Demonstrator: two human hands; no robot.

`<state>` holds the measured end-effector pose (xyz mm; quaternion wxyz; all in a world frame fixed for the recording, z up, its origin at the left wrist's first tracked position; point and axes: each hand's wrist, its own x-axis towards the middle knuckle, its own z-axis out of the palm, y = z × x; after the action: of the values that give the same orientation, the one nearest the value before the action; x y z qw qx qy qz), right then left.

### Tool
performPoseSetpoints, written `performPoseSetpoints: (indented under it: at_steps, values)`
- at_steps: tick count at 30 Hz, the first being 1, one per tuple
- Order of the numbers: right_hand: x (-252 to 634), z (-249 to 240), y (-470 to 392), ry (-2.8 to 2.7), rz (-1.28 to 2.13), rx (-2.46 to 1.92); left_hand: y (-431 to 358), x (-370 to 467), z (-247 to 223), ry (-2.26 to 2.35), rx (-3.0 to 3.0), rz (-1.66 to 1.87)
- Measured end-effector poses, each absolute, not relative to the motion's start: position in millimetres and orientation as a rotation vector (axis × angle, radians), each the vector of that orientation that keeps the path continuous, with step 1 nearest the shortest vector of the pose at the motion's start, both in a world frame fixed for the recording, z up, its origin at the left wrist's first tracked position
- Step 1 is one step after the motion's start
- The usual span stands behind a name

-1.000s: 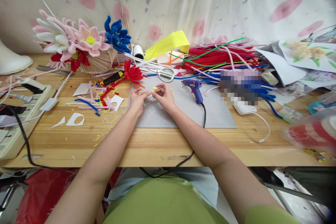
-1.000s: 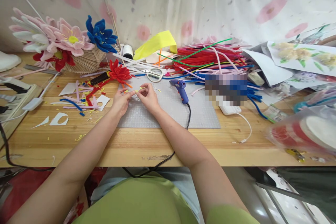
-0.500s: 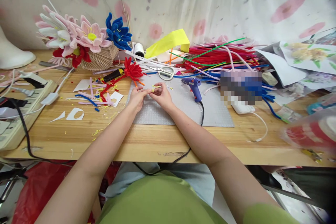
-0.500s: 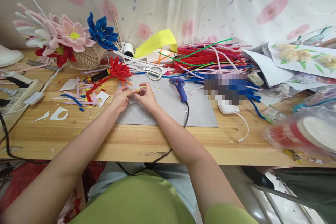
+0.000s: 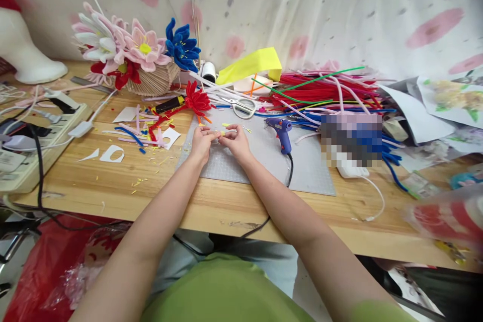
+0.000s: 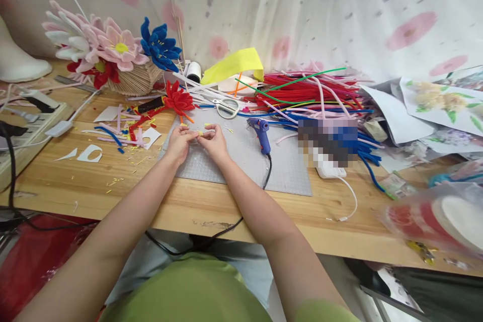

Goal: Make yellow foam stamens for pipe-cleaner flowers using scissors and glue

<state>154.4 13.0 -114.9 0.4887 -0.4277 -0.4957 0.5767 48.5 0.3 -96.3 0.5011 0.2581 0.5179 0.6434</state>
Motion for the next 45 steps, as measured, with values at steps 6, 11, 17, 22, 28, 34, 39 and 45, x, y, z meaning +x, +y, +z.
performPoseSetpoints:
  at_steps: [6, 11, 17, 22, 28, 34, 39, 45]
  values:
    - [153, -114, 15, -1.193, 1.451, -1.011, -4, 41, -95, 1.257, 0.67, 1.518]
    - [152, -112, 16, -1.176, 1.521, -0.988, -8, 30, -95, 1.268, 0.725, 1.456]
    - [153, -108, 15, -1.262, 1.56, -0.955, -10, 28, -94, 1.247, 0.749, 1.481]
    - [148, -108, 13, -1.316, 1.522, -0.932, -9, 30, -94, 1.259, 0.744, 1.509]
    - [149, -108, 14, -1.316, 1.415, -0.973, -5, 29, -96, 1.279, 0.764, 1.546]
    - [150, -110, 17, -1.32, 1.341, -0.959, -4, 30, -95, 1.271, 0.752, 1.549]
    - [150, -111, 17, -1.301, 1.315, -0.974, -4, 31, -94, 1.293, 0.773, 1.526]
    - [154, -110, 19, -1.278, 1.366, -0.992, -3, 32, -92, 1.344, 0.768, 1.432]
